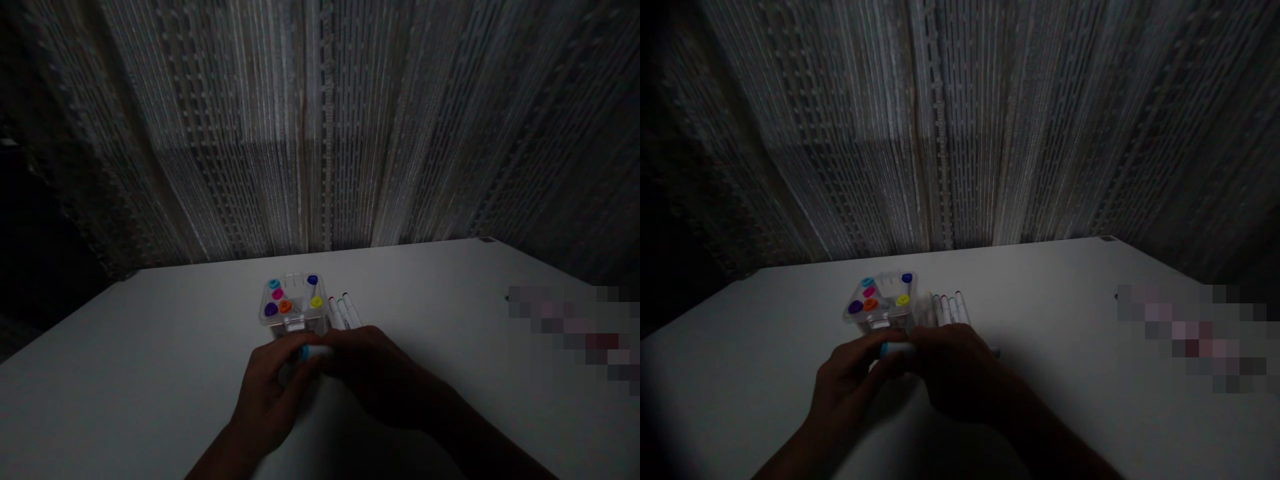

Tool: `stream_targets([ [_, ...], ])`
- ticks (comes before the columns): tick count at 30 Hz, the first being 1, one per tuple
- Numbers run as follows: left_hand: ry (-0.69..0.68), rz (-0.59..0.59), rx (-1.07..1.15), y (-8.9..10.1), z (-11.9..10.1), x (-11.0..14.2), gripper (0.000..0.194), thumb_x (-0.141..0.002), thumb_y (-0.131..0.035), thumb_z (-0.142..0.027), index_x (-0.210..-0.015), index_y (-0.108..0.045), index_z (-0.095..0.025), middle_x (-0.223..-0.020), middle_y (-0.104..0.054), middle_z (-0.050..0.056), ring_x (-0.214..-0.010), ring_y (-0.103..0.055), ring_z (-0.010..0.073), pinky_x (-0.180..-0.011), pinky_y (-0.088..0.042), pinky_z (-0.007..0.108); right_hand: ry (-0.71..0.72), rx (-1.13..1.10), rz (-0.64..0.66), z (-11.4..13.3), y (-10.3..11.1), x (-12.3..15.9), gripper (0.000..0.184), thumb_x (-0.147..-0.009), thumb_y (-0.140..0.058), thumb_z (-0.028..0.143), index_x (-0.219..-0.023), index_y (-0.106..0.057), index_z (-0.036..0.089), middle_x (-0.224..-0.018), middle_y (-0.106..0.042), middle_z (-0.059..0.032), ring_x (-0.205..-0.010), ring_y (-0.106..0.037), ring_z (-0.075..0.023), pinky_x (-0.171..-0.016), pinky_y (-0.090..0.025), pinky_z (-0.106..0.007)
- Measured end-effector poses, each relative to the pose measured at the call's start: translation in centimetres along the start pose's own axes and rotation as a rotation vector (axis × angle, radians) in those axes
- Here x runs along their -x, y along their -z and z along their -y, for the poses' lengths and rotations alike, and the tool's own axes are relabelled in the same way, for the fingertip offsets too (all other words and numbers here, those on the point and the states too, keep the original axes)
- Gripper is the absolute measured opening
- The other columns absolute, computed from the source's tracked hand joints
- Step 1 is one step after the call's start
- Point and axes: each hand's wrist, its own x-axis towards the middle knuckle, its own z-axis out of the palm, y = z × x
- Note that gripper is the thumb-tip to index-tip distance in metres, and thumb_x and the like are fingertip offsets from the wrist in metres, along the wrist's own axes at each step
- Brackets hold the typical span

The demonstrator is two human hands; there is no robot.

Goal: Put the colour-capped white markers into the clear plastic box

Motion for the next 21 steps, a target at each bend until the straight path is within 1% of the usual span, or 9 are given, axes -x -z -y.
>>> stream_targets([
  [5,0.114,0.035,0.052,-0.22,0.47,0.11,0.019,-0.078,-0.06,-0.033,-0.093,-0.068,-0.023,-0.085,-0.069,0.004,-0.072,-0.064,0.0164,-0.061,-0.051,0.026,-0.017,0.034,0.006,0.05,0.0,-0.06,0.022,-0.083,-0.046,0.011,-0.099,-0.059,0.016,-0.088,-0.067,-0.0062,-0.076,-0.061,-0.0129,-0.066,-0.045,-0.024],
  [7,0.142,0.056,0.081,-0.27,0.58,0.08,0.02,-0.078,-0.06,-0.033,-0.093,-0.068,-0.022,-0.085,-0.069,0.005,-0.07,-0.064,0.0165,-0.06,-0.051,0.026,-0.027,0.047,0.015,0.13,-0.01,-0.07,0.022,-0.082,-0.046,0.01,-0.098,-0.059,0.016,-0.089,-0.067,-0.0065,-0.075,-0.062,-0.0131,-0.064,-0.045,-0.024],
  [11,0.138,0.083,0.123,-0.19,0.35,-0.26,0.019,-0.078,-0.059,-0.032,-0.09,-0.069,-0.021,-0.079,-0.069,0.004,-0.061,-0.062,0.014,-0.053,-0.049,0.023,-0.012,0.088,0.023,0.28,-0.04,-0.07,0.024,-0.081,-0.045,0.01,-0.1,-0.059,0.016,-0.09,-0.067,-0.0071,-0.075,-0.062,-0.014,-0.062,-0.044,-0.025],
  [16,0.138,0.087,0.133,-0.16,-0.11,-0.58,0.017,-0.078,-0.06,-0.031,-0.088,-0.069,-0.021,-0.074,-0.069,0.003,-0.061,-0.062,0.0137,-0.055,-0.049,0.023,-0.022,0.168,-0.003,0.47,-0.09,-0.07,0.022,-0.08,-0.045,0.013,-0.097,-0.06,0.015,-0.081,-0.067,-0.0069,-0.069,-0.06,-0.015,-0.058,-0.042,-0.026],
  [21,0.14,0.105,0.135,-0.14,-0.34,-0.64,0.018,-0.079,-0.059,-0.032,-0.088,-0.069,-0.021,-0.072,-0.068,0.002,-0.057,-0.06,0.0122,-0.052,-0.047,0.021,-0.044,0.215,-0.006,0.59,-0.19,-0.01,0.021,-0.078,-0.045,0.014,-0.093,-0.06,0.014,-0.082,-0.066,-0.0076,-0.066,-0.059,-0.0147,-0.058,-0.041,-0.027],
])
